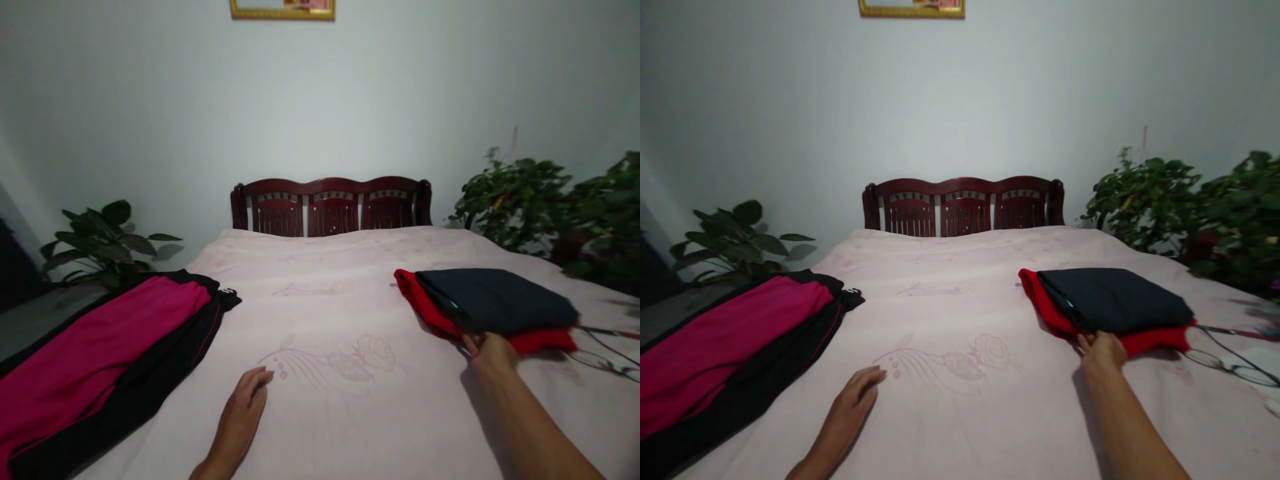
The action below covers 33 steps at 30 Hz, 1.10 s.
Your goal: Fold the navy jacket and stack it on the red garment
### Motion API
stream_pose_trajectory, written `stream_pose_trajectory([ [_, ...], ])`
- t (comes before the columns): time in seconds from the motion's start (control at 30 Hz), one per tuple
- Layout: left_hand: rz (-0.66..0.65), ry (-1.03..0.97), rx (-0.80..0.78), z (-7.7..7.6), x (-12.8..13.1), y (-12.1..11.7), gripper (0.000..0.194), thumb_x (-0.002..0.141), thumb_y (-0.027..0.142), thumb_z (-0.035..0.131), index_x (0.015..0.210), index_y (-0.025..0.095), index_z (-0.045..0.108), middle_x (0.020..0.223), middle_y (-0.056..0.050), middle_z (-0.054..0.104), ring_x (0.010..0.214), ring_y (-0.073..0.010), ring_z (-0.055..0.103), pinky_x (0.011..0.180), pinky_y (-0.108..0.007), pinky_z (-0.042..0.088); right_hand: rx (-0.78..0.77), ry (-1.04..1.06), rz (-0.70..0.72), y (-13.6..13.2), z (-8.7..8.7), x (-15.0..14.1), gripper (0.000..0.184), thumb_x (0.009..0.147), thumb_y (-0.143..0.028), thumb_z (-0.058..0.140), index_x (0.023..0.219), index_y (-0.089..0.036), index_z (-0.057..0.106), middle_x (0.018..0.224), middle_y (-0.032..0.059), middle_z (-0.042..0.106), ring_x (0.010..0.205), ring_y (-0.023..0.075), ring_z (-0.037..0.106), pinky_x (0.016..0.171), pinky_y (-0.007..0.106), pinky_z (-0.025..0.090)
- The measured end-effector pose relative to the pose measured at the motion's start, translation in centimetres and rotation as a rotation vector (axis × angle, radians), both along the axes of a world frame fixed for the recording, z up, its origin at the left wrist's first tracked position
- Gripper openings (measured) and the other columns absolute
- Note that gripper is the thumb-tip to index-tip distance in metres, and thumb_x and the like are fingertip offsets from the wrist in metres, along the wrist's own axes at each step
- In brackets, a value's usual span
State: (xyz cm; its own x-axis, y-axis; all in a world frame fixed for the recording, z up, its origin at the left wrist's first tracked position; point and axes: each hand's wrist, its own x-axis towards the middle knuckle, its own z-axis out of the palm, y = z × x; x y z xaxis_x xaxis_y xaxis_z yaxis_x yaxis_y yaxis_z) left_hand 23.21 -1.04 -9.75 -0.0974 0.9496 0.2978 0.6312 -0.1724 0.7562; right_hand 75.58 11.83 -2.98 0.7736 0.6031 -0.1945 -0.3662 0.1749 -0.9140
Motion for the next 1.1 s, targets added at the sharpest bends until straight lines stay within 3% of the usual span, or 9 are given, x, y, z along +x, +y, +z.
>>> stream_pose_trajectory([
  [0.13, 0.013, 0.211, 0.004, 0.0, 0.1, -0.5, 0.041, 0.091, 0.025, 0.042, 0.124, 0.020, 0.065, 0.143, -0.010, 0.054, 0.133, -0.0225, 0.051, 0.114, -0.043, 0.039, -0.059, 0.064, 0.114, -2.1, -3.2, -7.2, 0.029, 0.064, -0.005, 0.060, 0.089, -0.018, 0.056, 0.085, 0.0051, 0.067, 0.062, 0.0128, 0.063, 0.058, 0.027, 0.056],
  [0.23, 0.058, 0.460, -0.044, 0.1, -0.4, -0.9, 0.045, 0.092, 0.027, 0.044, 0.134, 0.021, 0.060, 0.151, -0.011, 0.048, 0.142, -0.0269, 0.041, 0.118, -0.049, 0.030, -0.044, -0.004, 0.290, -3.5, -4.7, -12.3, 0.039, 0.056, -0.006, 0.066, 0.093, -0.017, 0.063, 0.085, 0.0040, 0.069, 0.066, 0.0137, 0.063, 0.064, 0.028, 0.056],
  [0.3, 0.097, 0.592, -0.108, 0.3, -1.0, -1.1, 0.049, 0.094, 0.032, 0.043, 0.140, 0.022, 0.055, 0.154, -0.012, 0.044, 0.146, -0.0300, 0.034, 0.120, -0.052, 0.023, -0.080, -0.208, 0.383, -4.4, -5.1, -14.9, 0.040, 0.060, -0.015, 0.066, 0.100, -0.016, 0.065, 0.093, 0.0058, 0.070, 0.073, 0.0165, 0.064, 0.073, 0.032, 0.056],
  [0.4, 0.179, 0.695, -0.217, 0.8, -2.1, -1.2, 0.053, 0.097, 0.037, 0.040, 0.147, 0.023, 0.047, 0.158, -0.013, 0.038, 0.148, -0.0319, 0.028, 0.120, -0.053, 0.019, -0.117, -0.787, 0.456, -6.0, -5.1, -17.2, 0.035, 0.071, -0.023, 0.056, 0.103, -0.018, 0.069, 0.104, 0.0076, 0.070, 0.095, 0.0226, 0.063, 0.093, 0.040, 0.049],
  [0.5, 0.254, 0.725, -0.275, 1.1, -3.0, -1.2, 0.054, 0.097, 0.038, 0.038, 0.149, 0.022, 0.043, 0.159, -0.013, 0.035, 0.149, -0.0324, 0.026, 0.119, -0.053, 0.018, -0.076, -1.265, 0.581, -7.3, -4.9, -18.2, 0.029, 0.075, -0.022, 0.049, 0.093, -0.021, 0.072, 0.103, 0.0068, 0.071, 0.103, 0.0247, 0.059, 0.100, 0.041, 0.043],
  [0.57, 0.275, 0.745, -0.280, 1.0, -3.3, -1.2, 0.054, 0.098, 0.038, 0.038, 0.149, 0.022, 0.043, 0.159, -0.013, 0.036, 0.149, -0.0324, 0.026, 0.119, -0.052, 0.017, -0.068, -1.375, 0.631, -7.7, -4.9, -18.4, 0.029, 0.078, -0.022, 0.047, 0.092, -0.021, 0.072, 0.101, 0.0064, 0.071, 0.102, 0.0244, 0.059, 0.098, 0.039, 0.043],
  [1.1, 0.287, 0.800, -0.176, 0.2, -3.1, -1.1, 0.051, 0.097, 0.035, 0.038, 0.144, 0.021, 0.050, 0.155, -0.012, 0.044, 0.146, -0.0319, 0.034, 0.118, -0.050, 0.024, -0.105, -1.356, 0.652, -7.3, -5.1, -17.8, 0.032, 0.079, -0.022, 0.045, 0.096, -0.022, 0.072, 0.105, 0.0049, 0.071, 0.106, 0.0227, 0.060, 0.099, 0.037, 0.043],
])
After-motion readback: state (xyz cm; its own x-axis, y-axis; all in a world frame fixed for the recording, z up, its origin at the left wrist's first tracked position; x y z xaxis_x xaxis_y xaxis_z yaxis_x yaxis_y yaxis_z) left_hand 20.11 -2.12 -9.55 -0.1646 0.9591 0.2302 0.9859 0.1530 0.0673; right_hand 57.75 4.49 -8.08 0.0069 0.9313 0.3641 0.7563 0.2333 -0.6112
